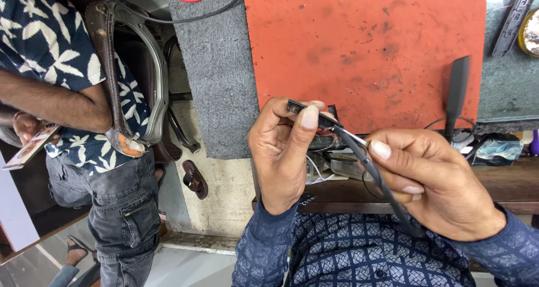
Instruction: The person repairs a pair of black neckband headphones by stripping the cable, separating internal wires, and soldering them to a small circuit board using a soldering iron and solder. The person uses tweezers to hold the wires and a small metal tin to collect solder.
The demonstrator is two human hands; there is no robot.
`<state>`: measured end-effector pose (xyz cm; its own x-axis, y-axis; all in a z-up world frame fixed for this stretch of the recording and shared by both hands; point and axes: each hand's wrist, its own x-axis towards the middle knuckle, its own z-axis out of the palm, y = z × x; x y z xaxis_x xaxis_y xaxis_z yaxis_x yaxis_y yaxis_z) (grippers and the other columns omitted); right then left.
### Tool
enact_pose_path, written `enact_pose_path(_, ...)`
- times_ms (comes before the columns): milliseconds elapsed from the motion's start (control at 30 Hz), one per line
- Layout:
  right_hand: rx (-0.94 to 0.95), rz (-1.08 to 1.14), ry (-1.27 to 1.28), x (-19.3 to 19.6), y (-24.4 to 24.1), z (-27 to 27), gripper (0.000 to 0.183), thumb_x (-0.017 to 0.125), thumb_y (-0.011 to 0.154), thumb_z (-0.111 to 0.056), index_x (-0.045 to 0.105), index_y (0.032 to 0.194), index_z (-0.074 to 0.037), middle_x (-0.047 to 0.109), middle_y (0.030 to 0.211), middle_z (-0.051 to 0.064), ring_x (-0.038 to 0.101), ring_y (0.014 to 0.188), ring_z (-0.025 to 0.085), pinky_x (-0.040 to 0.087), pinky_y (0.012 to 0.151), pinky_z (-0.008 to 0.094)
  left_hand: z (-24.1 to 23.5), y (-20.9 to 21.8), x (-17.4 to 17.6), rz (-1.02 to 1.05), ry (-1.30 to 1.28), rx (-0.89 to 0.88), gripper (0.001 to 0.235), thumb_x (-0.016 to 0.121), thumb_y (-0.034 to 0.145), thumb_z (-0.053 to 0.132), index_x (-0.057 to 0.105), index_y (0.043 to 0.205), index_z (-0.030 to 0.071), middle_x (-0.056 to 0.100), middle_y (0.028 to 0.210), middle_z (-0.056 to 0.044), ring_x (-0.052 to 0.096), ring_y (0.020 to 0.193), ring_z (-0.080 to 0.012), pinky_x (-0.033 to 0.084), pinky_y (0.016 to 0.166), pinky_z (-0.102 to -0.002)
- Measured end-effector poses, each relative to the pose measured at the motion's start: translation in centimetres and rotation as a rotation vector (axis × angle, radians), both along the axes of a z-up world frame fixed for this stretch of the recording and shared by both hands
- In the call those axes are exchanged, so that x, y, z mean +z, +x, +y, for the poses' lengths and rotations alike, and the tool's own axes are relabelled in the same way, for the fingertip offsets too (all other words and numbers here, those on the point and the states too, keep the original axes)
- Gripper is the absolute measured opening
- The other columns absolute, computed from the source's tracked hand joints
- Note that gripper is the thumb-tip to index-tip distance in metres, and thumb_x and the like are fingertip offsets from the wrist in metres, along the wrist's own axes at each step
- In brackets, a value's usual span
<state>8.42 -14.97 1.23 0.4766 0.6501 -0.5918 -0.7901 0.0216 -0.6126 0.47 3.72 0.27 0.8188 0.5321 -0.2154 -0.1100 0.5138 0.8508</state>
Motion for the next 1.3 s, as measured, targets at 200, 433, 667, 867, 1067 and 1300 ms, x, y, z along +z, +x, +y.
enact_pose_path(200, 0.193, -0.836, -0.348, 1.4, -0.2, 0.6, 0.023, 0.063, 0.097, -0.013, 0.075, 0.110, 0.002, 0.067, 0.069, -0.010, 0.058, 0.059, 0.001, 0.047, 0.051, 0.020, -0.1, 0.0, 0.0, -0.006, 0.013, -0.001, 0.011, 0.069, 0.106, 0.009, 0.062, 0.107, 0.001, 0.072, 0.107, -0.012, 0.071, 0.098, -0.0157, 0.059, 0.094, -0.032)
enact_pose_path(433, 0.333, -2.250, -0.465, 2.6, 1.9, 1.4, 0.029, 0.073, 0.081, 0.002, 0.078, 0.109, 0.006, 0.042, 0.057, 0.000, 0.042, 0.047, 0.014, 0.037, 0.043, 0.030, 0.0, -0.1, 0.1, 0.025, 0.022, -0.008, 0.010, 0.068, 0.106, 0.009, 0.062, 0.105, 0.001, 0.072, 0.105, -0.011, 0.070, 0.094, -0.0138, 0.059, 0.086, -0.030)
enact_pose_path(667, 0.258, -1.953, -0.452, 2.5, 1.5, 1.5, 0.035, 0.076, 0.078, 0.006, 0.076, 0.113, 0.004, 0.050, 0.059, 0.003, 0.044, 0.049, 0.016, 0.036, 0.046, 0.035, 0.6, 0.5, 1.1, 0.075, 0.097, -0.052, 0.014, 0.068, 0.108, 0.012, 0.063, 0.105, -0.002, 0.073, 0.106, -0.012, 0.069, 0.093, -0.0127, 0.060, 0.088, -0.029)
enact_pose_path(867, 0.169, -1.815, -0.439, 2.6, 2.1, 1.5, 0.037, 0.075, 0.079, 0.009, 0.072, 0.115, 0.004, 0.065, 0.072, 0.008, 0.049, 0.056, 0.017, 0.039, 0.051, 0.035, 1.0, 0.5, 3.6, 0.114, 0.866, 0.178, 0.025, 0.079, 0.093, 0.012, 0.069, 0.116, 0.008, 0.062, 0.109, -0.003, 0.061, 0.101, -0.0136, 0.057, 0.089, -0.028)
enact_pose_path(1067, 0.222, -1.976, -0.475, 2.6, 2.1, 1.7, 0.042, 0.077, 0.076, 0.006, 0.075, 0.117, 0.002, 0.052, 0.059, 0.002, 0.046, 0.052, 0.018, 0.038, 0.047, 0.035, 1.7, -0.9, 4.3, 0.137, 1.544, -0.009, 0.027, 0.087, 0.093, 0.008, 0.076, 0.117, 0.012, 0.064, 0.105, 0.002, 0.058, 0.101, -0.0194, 0.051, 0.088, -0.031)
enact_pose_path(1300, 0.194, -1.985, -0.469, 2.1, 1.8, 1.8, 0.040, 0.078, 0.078, 0.006, 0.075, 0.118, 0.000, 0.051, 0.061, 0.000, 0.047, 0.054, 0.017, 0.040, 0.049, 0.035, 1.6, -1.1, 3.8, 0.125, 1.684, -0.061, 0.030, 0.086, 0.093, 0.003, 0.075, 0.121, 0.008, 0.064, 0.109, -0.001, 0.059, 0.106, -0.0214, 0.052, 0.085, -0.032)
